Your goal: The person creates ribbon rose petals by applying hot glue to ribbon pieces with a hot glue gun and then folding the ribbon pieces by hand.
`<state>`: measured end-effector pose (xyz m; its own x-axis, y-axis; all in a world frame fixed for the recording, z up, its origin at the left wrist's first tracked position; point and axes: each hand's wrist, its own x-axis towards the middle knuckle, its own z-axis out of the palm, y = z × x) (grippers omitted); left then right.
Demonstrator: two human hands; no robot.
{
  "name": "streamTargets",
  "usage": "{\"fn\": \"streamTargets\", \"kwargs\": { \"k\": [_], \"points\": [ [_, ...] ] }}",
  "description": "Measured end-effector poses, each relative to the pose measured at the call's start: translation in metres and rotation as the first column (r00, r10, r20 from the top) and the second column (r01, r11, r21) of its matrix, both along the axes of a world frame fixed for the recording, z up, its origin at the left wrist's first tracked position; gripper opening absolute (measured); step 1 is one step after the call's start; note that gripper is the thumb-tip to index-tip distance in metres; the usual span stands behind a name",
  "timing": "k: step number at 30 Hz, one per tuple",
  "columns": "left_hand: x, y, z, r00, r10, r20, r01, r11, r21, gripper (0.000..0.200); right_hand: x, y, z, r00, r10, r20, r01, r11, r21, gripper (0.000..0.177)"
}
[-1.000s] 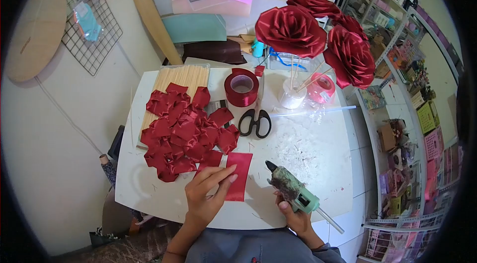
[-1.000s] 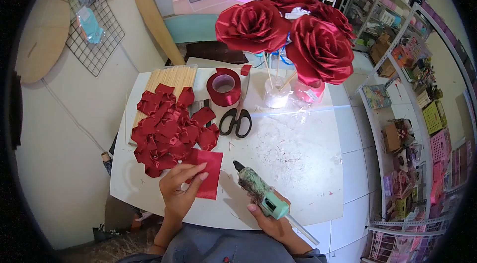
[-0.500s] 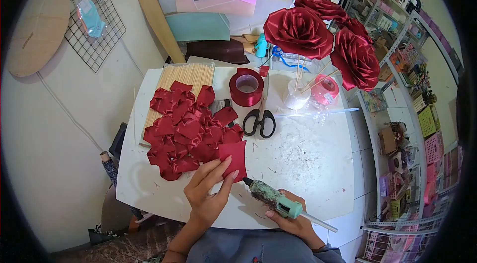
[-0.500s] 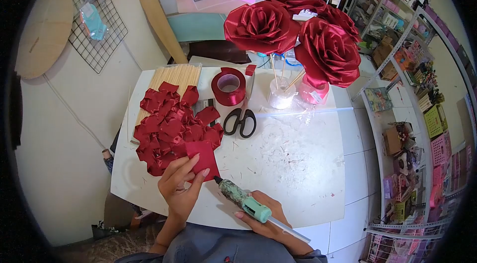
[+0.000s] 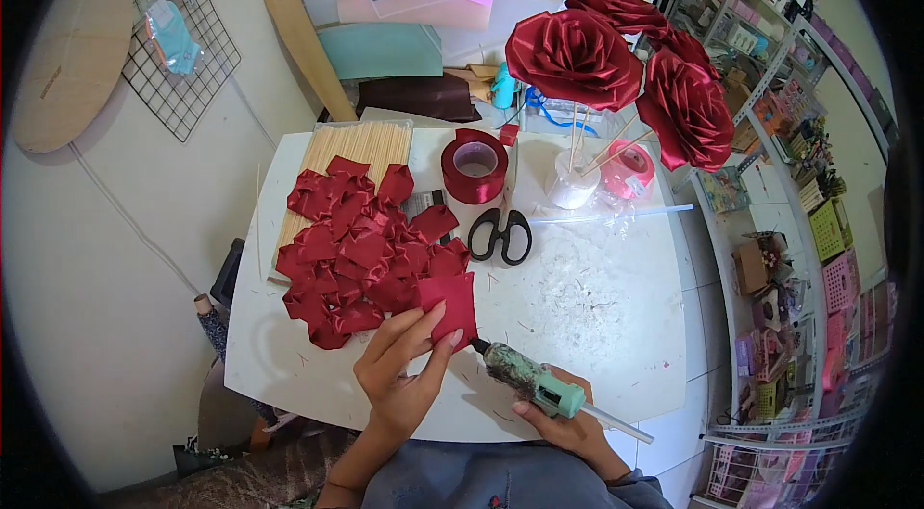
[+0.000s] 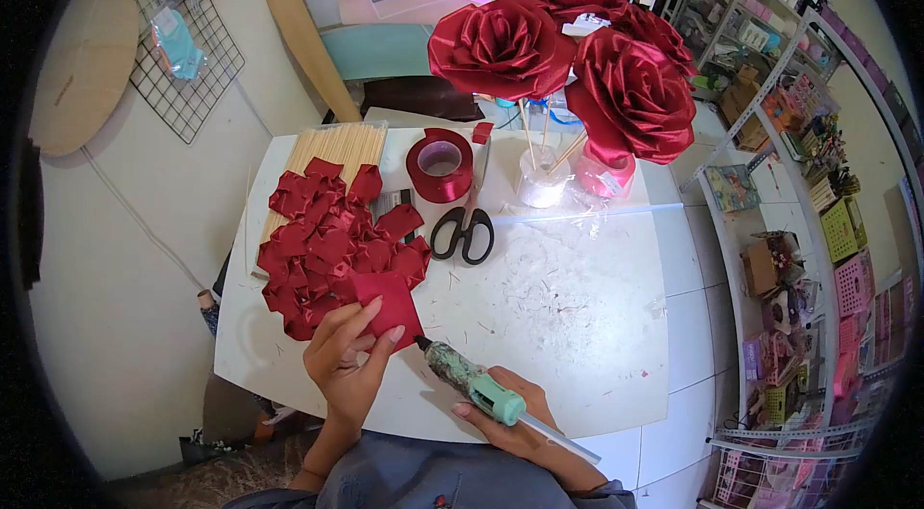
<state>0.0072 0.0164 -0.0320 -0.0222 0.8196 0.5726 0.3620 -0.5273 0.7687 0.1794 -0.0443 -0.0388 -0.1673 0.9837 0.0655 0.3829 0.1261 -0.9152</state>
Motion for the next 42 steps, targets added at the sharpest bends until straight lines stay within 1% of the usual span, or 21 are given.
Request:
{"fn": "streamTargets", "kwargs": {
  "k": [2, 5, 8, 10, 11, 12, 13, 14, 15, 17, 22, 24, 25, 26, 27, 28, 31, 36, 40, 41, 42],
  "points": [
    [0.000, 0.000, 0.001, 1.000, -0.007, 0.012, 0.007, 1.000, -0.003, 0.037, 0.000, 0.000, 0.001, 1.000, 0.009, 0.021, -0.009, 1.000, 0.003, 0.027],
    [0.000, -0.001, 0.000, 0.998, -0.019, 0.056, 0.021, 0.999, -0.040, 0.039, 0.001, -0.001, 0.002, 0.999, -0.038, -0.003, 0.038, 0.996, -0.079, 0.028],
    [-0.002, -0.002, 0.002, 0.988, -0.015, 0.151, 0.032, 0.994, -0.109, 0.042, 0.004, -0.001, 0.004, 0.996, -0.041, 0.085, 0.040, 0.999, 0.015, 0.027],
    [-0.003, -0.003, 0.006, 0.977, -0.008, 0.213, 0.038, 0.989, -0.140, 0.044, 0.004, -0.002, 0.012, 0.977, -0.187, 0.102, 0.188, 0.982, 0.007, 0.029],
    [-0.003, -0.004, 0.010, 0.958, 0.017, 0.286, 0.046, 0.976, -0.211, 0.044, 0.006, -0.001, 0.012, 0.977, -0.190, 0.101, 0.190, 0.982, 0.011, 0.029],
    [-0.002, -0.004, 0.013, 0.933, 0.045, 0.356, 0.060, 0.958, -0.280, 0.045, 0.008, -0.001, 0.011, 0.939, -0.274, 0.209, 0.262, 0.961, 0.085, 0.032],
    [-0.001, -0.004, 0.015, 0.933, 0.039, 0.357, 0.065, 0.959, -0.276, 0.045, 0.010, -0.001, 0.011, 0.881, -0.360, 0.307, 0.323, 0.932, 0.166, 0.035],
    [0.001, -0.003, 0.017, 0.913, 0.016, 0.407, 0.103, 0.958, -0.269, 0.045, 0.014, -0.002, 0.011, 0.862, -0.348, 0.369, 0.312, 0.937, 0.156, 0.043],
    [0.002, -0.004, 0.019, 0.890, -0.007, 0.456, 0.141, 0.955, -0.261, 0.046, 0.015, -0.001, 0.011, 0.860, -0.352, 0.369, 0.315, 0.936, 0.159, 0.043],
    [0.001, -0.005, 0.022, 0.889, -0.077, 0.452, 0.205, 0.949, -0.242, 0.046, 0.016, 0.002, 0.012, 0.793, -0.393, 0.466, 0.386, 0.915, 0.116, 0.037],
    [0.001, -0.011, 0.026, 0.851, -0.270, 0.450, 0.394, 0.895, -0.208, 0.046, 0.017, 0.000, 0.031, 0.751, -0.354, 0.558, 0.349, 0.930, 0.120, 0.042],
    [0.002, -0.014, 0.025, 0.842, -0.299, 0.448, 0.430, 0.875, -0.224, 0.046, 0.020, 0.003, 0.037, 0.821, -0.442, 0.362, 0.371, 0.894, 0.249, 0.036],
    [0.003, -0.015, 0.024, 0.832, -0.329, 0.446, 0.465, 0.852, -0.240, 0.046, 0.020, 0.005, 0.040, 0.818, -0.446, 0.363, 0.376, 0.893, 0.248, 0.036],
    [0.006, -0.016, 0.024, 0.829, -0.336, 0.447, 0.473, 0.849, -0.238, 0.044, 0.019, 0.007, 0.042, 0.900, -0.410, 0.145, 0.366, 0.894, 0.257, 0.033],
    [0.008, -0.017, 0.025, 0.827, -0.343, 0.446, 0.479, 0.845, -0.237, 0.044, 0.017, 0.008, 0.043, 0.934, -0.349, -0.081, 0.358, 0.894, 0.270, 0.030],
    [0.009, -0.018, 0.028, 0.829, -0.361, 0.428, 0.502, 0.818, -0.281, 0.044, 0.013, 0.009, 0.041, 0.932, -0.296, -0.210, 0.345, 0.902, 0.260, 0.031],
    [0.012, -0.018, 0.031, 0.825, -0.386, 0.413, 0.531, 0.780, -0.331, 0.044, 0.002, 0.015, 0.040, 0.915, -0.258, -0.309, 0.341, 0.904, 0.257, 0.035],
    [0.012, -0.019, 0.028, 0.770, -0.458, 0.444, 0.613, 0.723, -0.318, 0.042, -0.006, 0.018, 0.039, 0.911, -0.284, -0.300, 0.370, 0.884, 0.285, 0.027],
    [0.015, -0.018, 0.023, 0.712, -0.502, 0.491, 0.674, 0.684, -0.279, 0.042, -0.005, 0.020, 0.035, 0.947, -0.259, -0.189, 0.319, 0.821, 0.474, 0.025],
    [0.016, -0.019, 0.023, 0.691, -0.483, 0.537, 0.680, 0.685, -0.259, 0.042, -0.005, 0.020, 0.034, 0.960, -0.249, -0.128, 0.278, 0.791, 0.545, 0.027],
    [0.017, -0.019, 0.023, 0.668, -0.464, 0.582, 0.686, 0.687, -0.239, 0.042, -0.004, 0.020, 0.034, 0.960, -0.251, -0.125, 0.277, 0.792, 0.544, 0.027]
  ]
}}
